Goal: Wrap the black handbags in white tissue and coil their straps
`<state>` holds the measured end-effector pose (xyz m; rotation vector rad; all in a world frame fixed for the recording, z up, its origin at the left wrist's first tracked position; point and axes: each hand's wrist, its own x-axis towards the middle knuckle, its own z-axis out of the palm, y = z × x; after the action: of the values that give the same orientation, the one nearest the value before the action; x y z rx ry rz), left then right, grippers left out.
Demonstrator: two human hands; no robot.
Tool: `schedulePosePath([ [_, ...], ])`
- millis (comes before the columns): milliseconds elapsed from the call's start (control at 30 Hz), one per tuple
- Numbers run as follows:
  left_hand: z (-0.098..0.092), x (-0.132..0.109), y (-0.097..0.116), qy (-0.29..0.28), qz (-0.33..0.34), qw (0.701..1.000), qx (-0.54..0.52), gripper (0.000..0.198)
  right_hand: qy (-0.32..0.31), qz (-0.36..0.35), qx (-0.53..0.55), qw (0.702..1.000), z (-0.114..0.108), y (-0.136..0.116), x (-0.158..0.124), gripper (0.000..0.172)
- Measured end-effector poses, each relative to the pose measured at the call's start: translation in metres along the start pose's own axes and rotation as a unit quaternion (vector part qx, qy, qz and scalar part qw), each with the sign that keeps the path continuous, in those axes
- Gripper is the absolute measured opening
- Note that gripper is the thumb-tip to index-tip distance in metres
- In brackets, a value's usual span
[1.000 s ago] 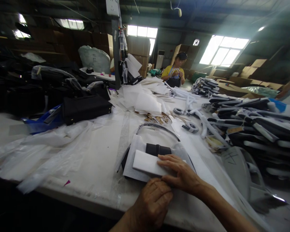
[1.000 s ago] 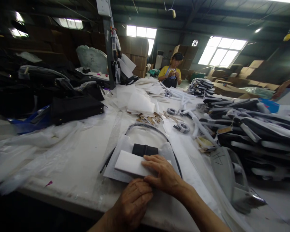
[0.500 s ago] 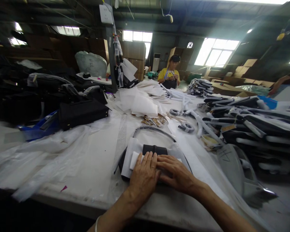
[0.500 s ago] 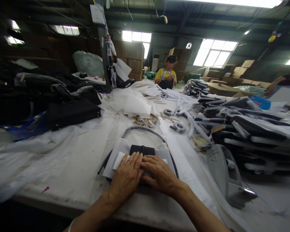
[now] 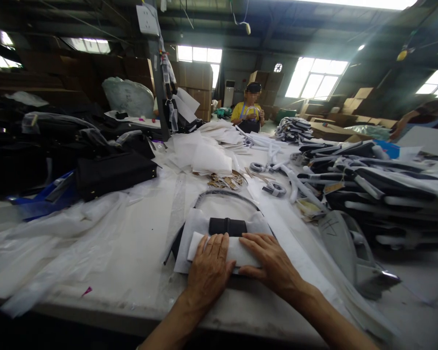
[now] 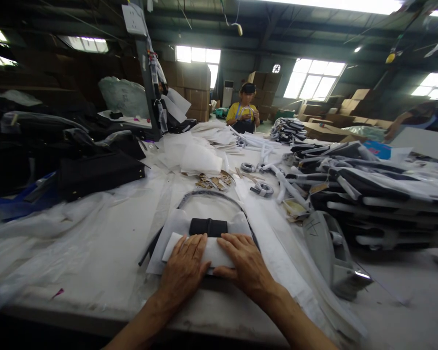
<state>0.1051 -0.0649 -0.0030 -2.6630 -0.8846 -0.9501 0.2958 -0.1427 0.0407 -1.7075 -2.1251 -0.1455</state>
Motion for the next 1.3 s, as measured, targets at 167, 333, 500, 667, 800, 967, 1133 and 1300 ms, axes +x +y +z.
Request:
schedulePosePath([
  [167, 0.002, -0.002, 0.0, 0.003, 0.002, 1.0, -0.006, 0.046, 0.005, -0.014, 0.022, 1.0, 0.006, 0.007, -0.002, 0.059],
  [333, 0.002, -0.004, 0.001, 0.001, 0.009, 1.0, -0.007, 0.05, 0.006, -0.026, 0.02, 0.999, 0.009, 0.007, -0.005, 0.058],
  [500, -0.001, 0.003, 0.001, -0.015, 0.007, 1.0, -0.007, 0.047, -0.018, -0.02, 0.016, 1.0, 0.007, 0.007, -0.003, 0.051],
  [667, 0.0, -0.002, -0.002, 0.011, 0.09, 0.996, -0.028, 0.039, -0.029, -0.033, -0.014, 0.999, 0.006, 0.0, -0.002, 0.046],
  [800, 0.002, -0.019, 0.004, 0.032, 0.158, 0.987, -0.025, 0.039, 0.0, -0.03, -0.023, 0.999, 0.009, -0.01, -0.006, 0.039],
  [967, -0.001, -0.027, 0.019, 0.001, 0.16, 0.986, 0.054, 0.041, 0.023, -0.057, -0.033, 0.998, 0.008, -0.014, -0.015, 0.032],
  [1133, -0.003, -0.018, 0.027, -0.029, 0.188, 0.975, 0.114, 0.041, 0.009, -0.076, -0.056, 0.995, 0.005, -0.011, -0.026, 0.036],
  [1300, -0.003, -0.01, 0.022, -0.039, 0.21, 0.97, 0.116, 0.04, -0.011, -0.072, -0.095, 0.993, 0.005, -0.015, -0.04, 0.057],
])
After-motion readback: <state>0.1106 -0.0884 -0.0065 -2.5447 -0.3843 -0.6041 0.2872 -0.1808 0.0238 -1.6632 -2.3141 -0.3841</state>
